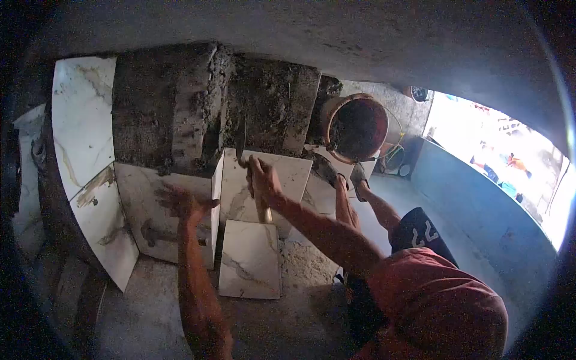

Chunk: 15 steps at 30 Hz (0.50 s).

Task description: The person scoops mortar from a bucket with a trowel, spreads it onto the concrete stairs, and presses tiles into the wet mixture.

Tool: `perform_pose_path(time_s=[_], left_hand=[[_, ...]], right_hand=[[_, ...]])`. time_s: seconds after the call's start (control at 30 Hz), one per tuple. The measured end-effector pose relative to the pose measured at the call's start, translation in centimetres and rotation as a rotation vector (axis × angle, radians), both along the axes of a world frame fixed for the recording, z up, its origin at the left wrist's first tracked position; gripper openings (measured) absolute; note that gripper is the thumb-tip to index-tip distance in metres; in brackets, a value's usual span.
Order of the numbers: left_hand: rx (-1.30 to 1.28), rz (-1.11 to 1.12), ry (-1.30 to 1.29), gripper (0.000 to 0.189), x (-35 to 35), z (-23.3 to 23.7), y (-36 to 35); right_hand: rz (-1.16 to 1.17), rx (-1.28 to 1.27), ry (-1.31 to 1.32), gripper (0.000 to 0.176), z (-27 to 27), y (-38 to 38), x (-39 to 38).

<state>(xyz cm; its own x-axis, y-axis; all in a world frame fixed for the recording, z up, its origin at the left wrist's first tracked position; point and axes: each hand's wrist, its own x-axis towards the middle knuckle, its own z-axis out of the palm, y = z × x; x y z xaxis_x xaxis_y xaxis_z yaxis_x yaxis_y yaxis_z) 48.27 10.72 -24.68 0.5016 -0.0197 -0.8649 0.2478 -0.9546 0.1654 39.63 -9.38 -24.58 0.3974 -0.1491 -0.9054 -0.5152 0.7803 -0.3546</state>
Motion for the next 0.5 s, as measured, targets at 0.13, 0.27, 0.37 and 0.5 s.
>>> perform_pose_path(time_s=[0.13,0.27,0.37,0.5], left_hand=[[0.088,-0.08,-0.146,0.124,-0.4,0.3,-0.4],[0.17,-0.14,-0.27,0.12,-0.6,0.9,-0.8],[0.014,-0.117,-0.134,0.102,-0.2,1.3,-0.2],[-0.085,-0.019,0.087,0.095,0.7,0.7,0.1]], right_hand=[[-0.016,-0.003,0.088,0.033,-5.2,-0.9,3.9],[0.032,-0.083,0.057,0.035,-5.3,-0.1,5.8],[-0.032,-0.089,-0.108,0.036,-2.5,1.7,4.6],[0.055,-0.03,-0.039,0.037,2.6,1.1,2.3]])
